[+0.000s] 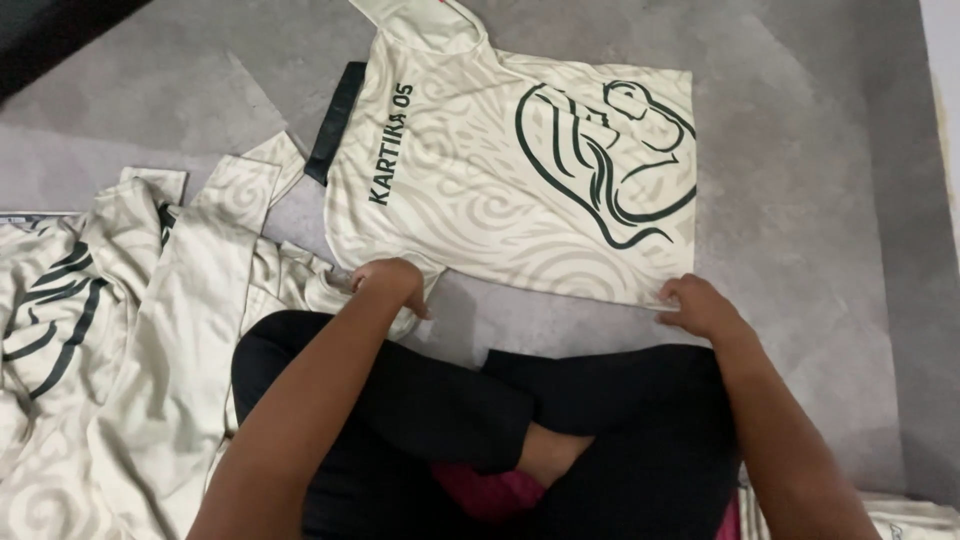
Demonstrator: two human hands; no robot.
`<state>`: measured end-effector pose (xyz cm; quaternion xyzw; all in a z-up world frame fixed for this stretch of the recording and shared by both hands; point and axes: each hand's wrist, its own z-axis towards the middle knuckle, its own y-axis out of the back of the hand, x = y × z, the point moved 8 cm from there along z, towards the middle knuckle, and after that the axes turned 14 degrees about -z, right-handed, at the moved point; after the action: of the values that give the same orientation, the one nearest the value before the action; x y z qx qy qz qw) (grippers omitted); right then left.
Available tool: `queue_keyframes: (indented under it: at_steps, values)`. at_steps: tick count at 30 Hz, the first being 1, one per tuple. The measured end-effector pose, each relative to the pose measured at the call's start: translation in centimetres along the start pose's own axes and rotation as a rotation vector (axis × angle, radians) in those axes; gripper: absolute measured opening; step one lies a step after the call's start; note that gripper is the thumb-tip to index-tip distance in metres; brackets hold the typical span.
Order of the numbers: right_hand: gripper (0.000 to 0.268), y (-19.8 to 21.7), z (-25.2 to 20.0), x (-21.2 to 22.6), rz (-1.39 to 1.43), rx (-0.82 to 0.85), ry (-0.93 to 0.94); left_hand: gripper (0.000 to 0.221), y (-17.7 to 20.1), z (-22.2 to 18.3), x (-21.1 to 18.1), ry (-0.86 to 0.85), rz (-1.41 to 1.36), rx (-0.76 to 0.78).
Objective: Folding long-sleeved shirts and stacking them neatly.
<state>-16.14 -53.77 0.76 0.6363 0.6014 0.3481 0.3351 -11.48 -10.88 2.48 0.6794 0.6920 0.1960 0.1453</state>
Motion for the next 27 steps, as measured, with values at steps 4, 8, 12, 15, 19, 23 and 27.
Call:
queue_keyframes:
  at_steps: [4, 8, 12, 15, 19, 23, 27]
  values:
    - [0.028, 0.5, -0.7, 0.0, -0.151, -0.005, -0.086, 0.062, -1.5, 2.1, 0.6, 0.017, 0.111, -0.075]
    - [0.014, 0.0, 0.0, -2.4, -0.146, -0.085, -0.243, 0.048, -0.9, 1.5, 1.2, 0.013, 0.135, -0.133]
    - [0.021, -1.1, 0.4, -4.4, 0.038, -0.159, -0.305, 0.048, -0.3, -0.5, 2.3, 0.088, 0.074, -0.118]
    - [0.019, 2.7, -2.5, -1.7, 0.004, -0.245, -0.263, 0.056, -0.1, 1.3, 2.7, 0.047, -0.013, -0.184]
    - [0.014, 5.2, -4.2, 0.7, -0.131, -0.357, -0.172, 0.062, 0.2, 1.4, 3.0, -0.029, -0.129, -0.261]
    - [0.007, 5.3, -4.6, 1.5, -0.288, -0.389, -0.151, 0.073, 1.2, -0.8, 2.7, -0.175, -0.266, -0.31]
    - [0.018, 4.8, -4.6, 1.0, -0.286, -0.342, -0.23, 0.055, 1.2, -3.1, 2.6, -0.233, -0.24, -0.174]
